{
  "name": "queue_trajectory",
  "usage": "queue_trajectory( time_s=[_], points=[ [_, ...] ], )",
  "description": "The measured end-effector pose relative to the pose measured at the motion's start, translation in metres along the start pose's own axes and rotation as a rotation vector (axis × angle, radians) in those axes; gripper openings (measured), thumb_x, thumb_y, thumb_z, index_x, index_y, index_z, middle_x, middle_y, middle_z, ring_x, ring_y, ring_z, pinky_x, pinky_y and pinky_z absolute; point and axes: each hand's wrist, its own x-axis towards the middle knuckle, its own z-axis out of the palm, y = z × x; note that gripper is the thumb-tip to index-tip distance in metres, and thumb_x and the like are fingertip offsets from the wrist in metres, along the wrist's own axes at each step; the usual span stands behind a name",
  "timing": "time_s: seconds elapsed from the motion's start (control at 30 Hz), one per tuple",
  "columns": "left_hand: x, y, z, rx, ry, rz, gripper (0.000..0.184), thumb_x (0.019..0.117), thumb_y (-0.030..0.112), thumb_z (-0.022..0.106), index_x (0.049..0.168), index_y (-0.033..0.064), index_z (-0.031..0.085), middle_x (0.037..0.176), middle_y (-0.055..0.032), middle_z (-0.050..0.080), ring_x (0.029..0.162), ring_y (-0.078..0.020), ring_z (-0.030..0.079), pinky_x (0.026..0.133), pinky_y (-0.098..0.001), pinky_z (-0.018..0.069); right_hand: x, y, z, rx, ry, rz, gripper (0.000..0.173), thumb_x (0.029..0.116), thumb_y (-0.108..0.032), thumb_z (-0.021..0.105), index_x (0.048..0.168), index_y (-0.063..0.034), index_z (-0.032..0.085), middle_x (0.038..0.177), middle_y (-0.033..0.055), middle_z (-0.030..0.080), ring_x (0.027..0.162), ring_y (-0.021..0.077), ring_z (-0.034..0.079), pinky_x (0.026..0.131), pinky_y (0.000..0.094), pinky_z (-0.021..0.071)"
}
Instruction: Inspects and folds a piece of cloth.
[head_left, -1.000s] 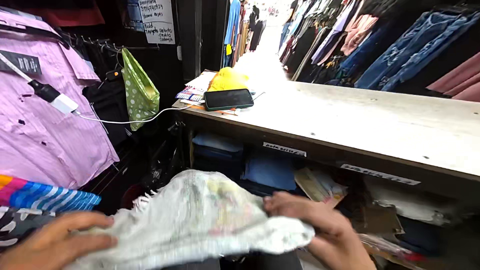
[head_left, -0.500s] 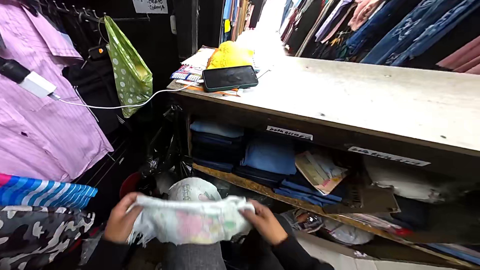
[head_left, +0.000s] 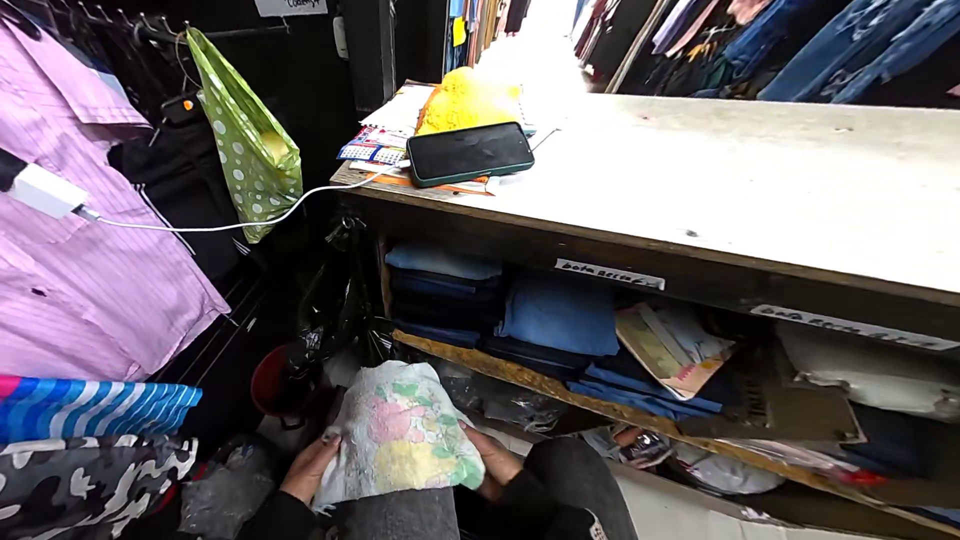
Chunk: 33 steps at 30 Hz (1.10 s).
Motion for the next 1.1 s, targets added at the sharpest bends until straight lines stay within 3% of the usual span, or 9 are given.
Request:
queue_trajectory(
  time_s=[0.17,0.3,0.37,0.47,0.6,0.67,0.73,0.93,1.1],
  points=[
    [-0.038,0.018,-0.039,-0.041,-0.083,0.131,0.018,0.0957,-0.007,0.049,0.110,-0.0055,0.060,0.085,-0.0062,0.074,0.077,-0.0094,0.072,0.076,-0.0276,0.0611,-0.034,-0.021,-0.037,0.028,-0.158,-0.217,0.016,0.0938,-0.006,0.054,0.108,-0.0024,0.061,0.085,0.0077,0.077,0.076,0.0163,0.076,0.073,0.0344,0.0644],
    [-0.035,0.015,-0.052,0.795,-0.126,0.064,0.053,0.0964,0.010,0.068,0.142,-0.0085,0.048,0.127,-0.0275,0.065,0.119,-0.0401,0.063,0.106,-0.0531,0.0473,-0.049,-0.018,-0.040,0.045,-0.086,-0.262,0.019,0.0990,-0.001,0.050,0.117,-0.0009,0.056,0.090,0.0096,0.076,0.078,0.0190,0.076,0.071,0.0363,0.0647],
    [-0.043,0.033,-0.047,0.771,-0.092,0.393,0.059,0.0912,0.015,0.072,0.141,-0.0073,0.052,0.135,-0.0273,0.061,0.126,-0.0419,0.059,0.108,-0.0561,0.0468,-0.059,-0.033,-0.025,-0.067,-0.200,-0.385,0.027,0.0968,-0.004,0.052,0.123,-0.0020,0.051,0.094,0.0055,0.076,0.083,0.0153,0.075,0.078,0.0339,0.0644],
    [-0.080,0.099,-0.009,0.594,-0.270,1.004,0.057,0.0919,0.037,0.071,0.138,0.0057,0.060,0.138,-0.0105,0.064,0.130,-0.0203,0.059,0.108,-0.0415,0.0515,-0.084,-0.071,0.009,-0.565,-0.603,-0.714,0.022,0.0995,-0.013,0.060,0.118,-0.0020,0.065,0.100,-0.0022,0.075,0.091,0.0037,0.071,0.087,0.0270,0.0594],
    [-0.124,0.175,0.035,0.797,-0.575,1.542,0.054,0.0950,0.042,0.068,0.138,0.0122,0.055,0.127,-0.0105,0.068,0.126,-0.0246,0.062,0.113,-0.0541,0.0397,-0.128,-0.117,0.065,-1.025,-0.987,-1.174,0.021,0.0979,-0.013,0.065,0.110,0.0023,0.072,0.095,0.0160,0.074,0.087,0.0182,0.072,0.080,0.0335,0.0580],
    [-0.134,0.189,0.034,0.882,-0.605,1.541,0.053,0.0891,0.031,0.076,0.130,0.0010,0.059,0.100,-0.0138,0.074,0.094,-0.0281,0.074,0.097,-0.0568,0.0523,-0.144,-0.128,0.066,-1.086,-0.900,-1.289,0.022,0.0984,-0.012,0.064,0.118,-0.0018,0.069,0.102,0.0155,0.073,0.093,0.0203,0.072,0.085,0.0344,0.0583],
    [-0.135,0.198,0.027,0.889,-0.605,1.515,0.038,0.0908,0.023,0.073,0.121,0.0012,0.062,0.085,-0.0108,0.069,0.077,-0.0215,0.069,0.078,-0.0375,0.0581,-0.151,-0.138,0.054,-1.103,-0.814,-1.351,0.024,0.1022,-0.016,0.061,0.123,-0.0067,0.069,0.113,0.0126,0.073,0.106,0.0179,0.070,0.096,0.0315,0.0559],
    [-0.149,0.214,0.009,0.787,-0.844,1.528,0.028,0.1025,0.018,0.058,0.128,0.0087,0.065,0.089,-0.0127,0.059,0.080,-0.0164,0.059,0.072,-0.0195,0.0499,-0.165,-0.154,0.035,-1.099,-0.702,-1.566,0.022,0.1038,-0.015,0.058,0.117,-0.0142,0.075,0.118,0.0089,0.072,0.113,0.0154,0.067,0.099,0.0279,0.0550],
    [-0.170,0.235,0.004,0.825,-0.988,1.546,0.016,0.0999,0.014,0.060,0.108,0.0026,0.068,0.086,-0.0132,0.059,0.081,-0.0164,0.060,0.071,-0.0203,0.0501,-0.185,-0.161,0.037,-0.990,-0.730,-1.689,0.020,0.1025,-0.016,0.060,0.114,-0.0207,0.076,0.131,0.0096,0.067,0.123,0.0198,0.062,0.106,0.0347,0.0503]
  ],
)
